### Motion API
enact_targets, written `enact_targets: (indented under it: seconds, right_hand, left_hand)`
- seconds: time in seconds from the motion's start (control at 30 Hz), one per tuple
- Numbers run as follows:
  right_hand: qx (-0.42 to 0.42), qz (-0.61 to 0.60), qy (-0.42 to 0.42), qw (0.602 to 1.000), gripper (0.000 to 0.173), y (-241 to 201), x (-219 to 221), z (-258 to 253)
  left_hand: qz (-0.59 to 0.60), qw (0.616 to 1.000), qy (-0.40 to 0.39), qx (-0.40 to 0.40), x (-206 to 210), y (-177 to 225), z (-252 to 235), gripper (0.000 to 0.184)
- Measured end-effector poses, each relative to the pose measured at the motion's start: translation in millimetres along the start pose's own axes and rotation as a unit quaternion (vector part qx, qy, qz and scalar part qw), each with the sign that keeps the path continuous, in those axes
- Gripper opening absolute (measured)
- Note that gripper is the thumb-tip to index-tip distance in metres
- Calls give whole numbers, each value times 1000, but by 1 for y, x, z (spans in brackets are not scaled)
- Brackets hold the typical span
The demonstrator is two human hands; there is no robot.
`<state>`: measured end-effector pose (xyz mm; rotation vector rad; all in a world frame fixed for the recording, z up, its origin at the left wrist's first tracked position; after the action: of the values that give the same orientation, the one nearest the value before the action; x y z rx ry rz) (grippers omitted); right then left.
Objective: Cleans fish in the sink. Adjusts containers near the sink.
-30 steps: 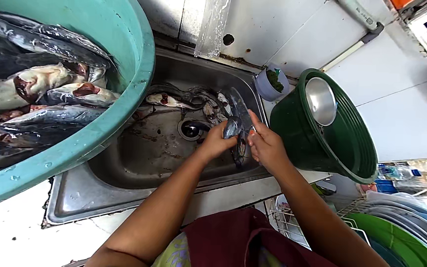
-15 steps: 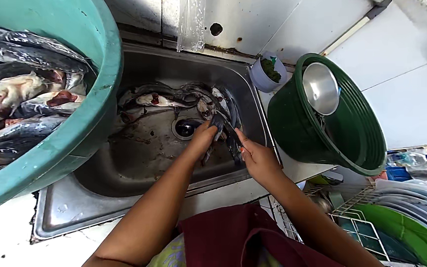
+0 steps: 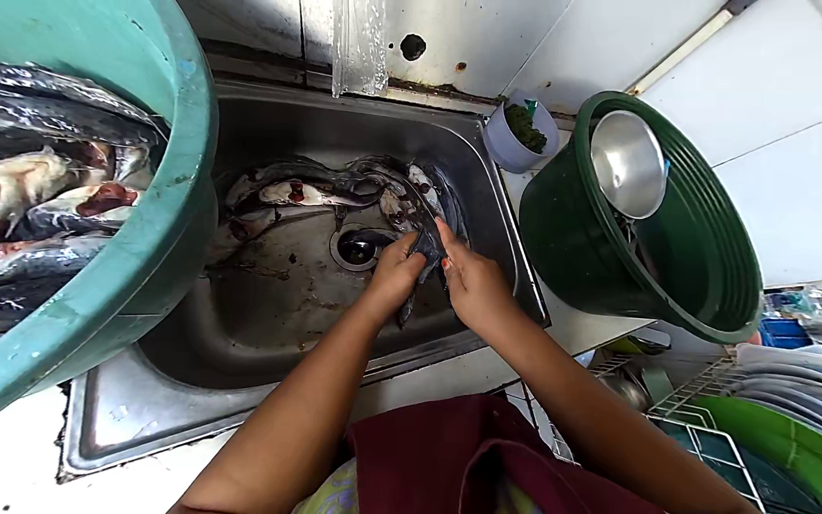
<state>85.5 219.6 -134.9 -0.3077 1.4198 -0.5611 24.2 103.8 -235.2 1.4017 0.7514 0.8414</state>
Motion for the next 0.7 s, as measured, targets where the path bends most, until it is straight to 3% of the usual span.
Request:
enact_targets:
  seconds: [0.13, 0.23, 0.5, 0.6, 0.7]
  right_hand:
    - [6, 11, -35, 999, 59, 14, -2, 41]
    - [15, 46, -34, 998, 57, 15, -3, 52]
    - [35, 58, -14, 998, 60, 0, 12, -23]
    - [22, -76, -6, 997, 56, 11, 0, -23]
    - [46, -298, 53, 952, 57, 30, 0, -1]
  left_hand:
    - [57, 997, 25, -38, -1, 2, -4, 31]
    - [36, 999, 21, -24, 1, -1, -8, 31]
    - [-72, 997, -24, 15, 6, -2, 1, 27]
    - [-24, 999, -24, -9, 4, 1, -2, 32]
    - [161, 984, -1, -81, 3, 4, -3, 36]
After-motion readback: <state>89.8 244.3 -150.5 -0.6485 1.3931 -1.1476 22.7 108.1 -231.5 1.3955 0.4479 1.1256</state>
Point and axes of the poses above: each hand's wrist, its own z-axis away from the middle knuckle, its own x-axis out of the palm, y = z × x, the point moved 1 cm from there along -z, towards the middle knuckle, and after that the axes turned 6 degrees about -z, right-handed, at the moved point
